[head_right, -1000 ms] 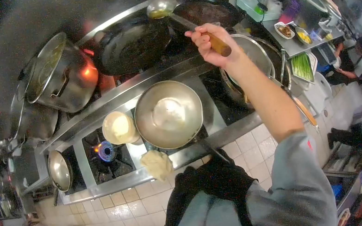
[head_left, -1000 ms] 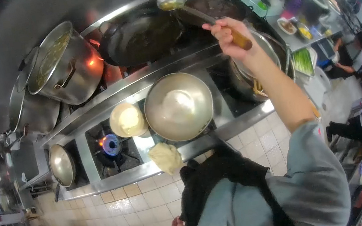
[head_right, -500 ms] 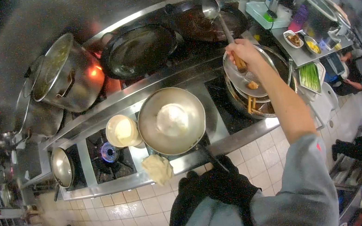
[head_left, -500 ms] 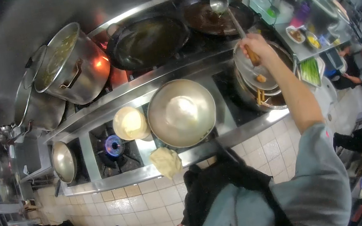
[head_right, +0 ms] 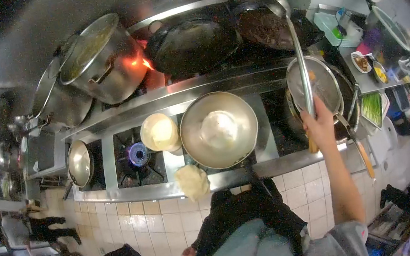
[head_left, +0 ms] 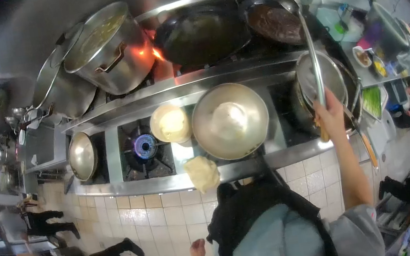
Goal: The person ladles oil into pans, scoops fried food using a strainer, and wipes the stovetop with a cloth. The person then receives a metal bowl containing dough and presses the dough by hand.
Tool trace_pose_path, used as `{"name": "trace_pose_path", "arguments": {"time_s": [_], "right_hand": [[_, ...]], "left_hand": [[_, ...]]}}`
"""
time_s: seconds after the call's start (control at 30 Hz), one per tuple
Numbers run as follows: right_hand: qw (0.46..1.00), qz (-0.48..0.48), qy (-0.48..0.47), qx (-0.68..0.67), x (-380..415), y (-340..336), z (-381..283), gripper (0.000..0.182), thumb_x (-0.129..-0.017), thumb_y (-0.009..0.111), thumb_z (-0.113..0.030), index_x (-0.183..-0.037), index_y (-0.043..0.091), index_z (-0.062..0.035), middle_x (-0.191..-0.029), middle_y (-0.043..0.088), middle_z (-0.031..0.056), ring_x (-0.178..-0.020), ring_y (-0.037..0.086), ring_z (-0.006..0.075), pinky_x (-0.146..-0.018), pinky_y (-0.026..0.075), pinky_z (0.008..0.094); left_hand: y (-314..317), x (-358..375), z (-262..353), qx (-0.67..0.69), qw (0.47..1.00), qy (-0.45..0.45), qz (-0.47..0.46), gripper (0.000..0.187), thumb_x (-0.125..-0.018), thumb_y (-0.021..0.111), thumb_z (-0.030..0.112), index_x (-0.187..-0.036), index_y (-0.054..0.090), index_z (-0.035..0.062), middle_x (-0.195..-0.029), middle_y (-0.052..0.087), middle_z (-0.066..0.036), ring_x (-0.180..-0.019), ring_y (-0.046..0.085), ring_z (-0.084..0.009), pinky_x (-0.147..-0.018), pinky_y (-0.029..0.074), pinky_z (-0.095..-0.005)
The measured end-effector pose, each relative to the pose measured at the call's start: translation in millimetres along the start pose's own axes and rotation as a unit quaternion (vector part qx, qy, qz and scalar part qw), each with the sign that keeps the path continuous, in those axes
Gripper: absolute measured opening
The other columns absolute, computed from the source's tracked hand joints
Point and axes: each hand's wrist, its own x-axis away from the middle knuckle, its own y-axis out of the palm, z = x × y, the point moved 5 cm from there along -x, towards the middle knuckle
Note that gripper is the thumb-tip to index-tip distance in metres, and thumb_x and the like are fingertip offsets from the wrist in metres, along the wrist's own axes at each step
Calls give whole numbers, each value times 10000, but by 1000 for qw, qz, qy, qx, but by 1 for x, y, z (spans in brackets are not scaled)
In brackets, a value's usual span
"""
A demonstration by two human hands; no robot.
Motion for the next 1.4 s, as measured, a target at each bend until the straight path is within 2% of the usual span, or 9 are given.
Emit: {"name": "trace_pose_path", "arguments": {"time_s": [0.2, 0.37, 0.57, 0.67, 0.93, 1.03, 1.07, 1.3, 1.4], "right_hand": [[996, -6, 92, 5, 89, 14, 31, 603, -838, 588, -36, -1416, 417, -30, -853, 573, 23, -662, 545, 76, -572, 455, 219], [989, -41, 70, 122, 130, 16, 93, 597, -835, 605, -9, -1405, 429, -37, -1199, 618, 124, -909, 613, 184, -824, 485, 303], [974, -56, 53, 213, 129, 37, 87, 599, -828, 604, -3, -1402, 439, -52, -1058, 655, 172, -878, 622, 182, -810, 490, 310], [975, -33, -81, 204, 117, 48, 102, 572, -840, 571, -18, -1396, 437, -38, -1131, 632, 235, -979, 650, 278, -838, 493, 329], [976, -49, 25, 211, 73, 75, 173, 649, -808, 563, -33, -1421, 351, -28, -1283, 539, 239, -1157, 540, 400, -961, 450, 416], [978, -32, -12, 206, 68, 91, 187, 648, -806, 568, -38, -1415, 347, -32, -1313, 510, 242, -1201, 505, 401, -995, 421, 422], [981, -39, -4, 191, 67, 98, 197, 646, -809, 574, -33, -1410, 337, -21, -1346, 475, 245, -1229, 473, 405, -1024, 390, 425], [985, -49, 5, 165, 57, 119, 219, 635, -803, 571, -3, -1394, 340, 7, -1285, 457, 258, -1180, 471, 432, -989, 414, 429], [986, -52, 3, 160, 57, 122, 228, 666, -795, 570, -23, -1403, 301, 6, -1302, 405, 256, -1215, 425, 435, -1034, 376, 437]], "left_hand": [[-2, -16, 37, -17, 1000, 8, -7, 249, -854, 703, 208, -969, 671, -10, -841, 667, -50, -780, 593, -127, -735, 480, -266], [-15, -32, 21, -44, 999, -3, -2, 322, -850, 699, 228, -1025, 661, -40, -916, 687, -101, -863, 614, -157, -780, 490, -286], [-30, -38, 30, -93, 995, 30, 21, 315, -842, 693, 209, -1026, 660, -45, -942, 693, -126, -877, 625, -177, -791, 498, -301], [-29, -22, 44, -40, 999, 27, 20, 287, -840, 695, 201, -996, 665, -38, -925, 695, -116, -862, 626, -168, -769, 498, -296], [-24, -5, 11, -118, 992, 20, 41, 276, -840, 697, 208, -981, 668, -28, -862, 695, -83, -802, 625, -161, -730, 490, -295], [-16, -8, -15, -56, 998, 21, 7, 287, -835, 708, 220, -980, 670, -24, -844, 690, -81, -790, 627, -170, -724, 493, -306], [-4, 25, 49, -68, 997, 0, 24, 247, -849, 695, 189, -980, 670, -19, -820, 680, -80, -753, 623, -169, -688, 493, -307], [25, 67, 135, -56, 998, -2, 11, 181, -898, 634, 109, -977, 653, -53, -832, 682, -91, -722, 619, -146, -642, 495, -285], [7, -6, -8, -28, 996, 63, -52, 251, -898, 647, 156, -1024, 647, -61, -906, 697, -120, -803, 641, -163, -736, 506, -295]]}}
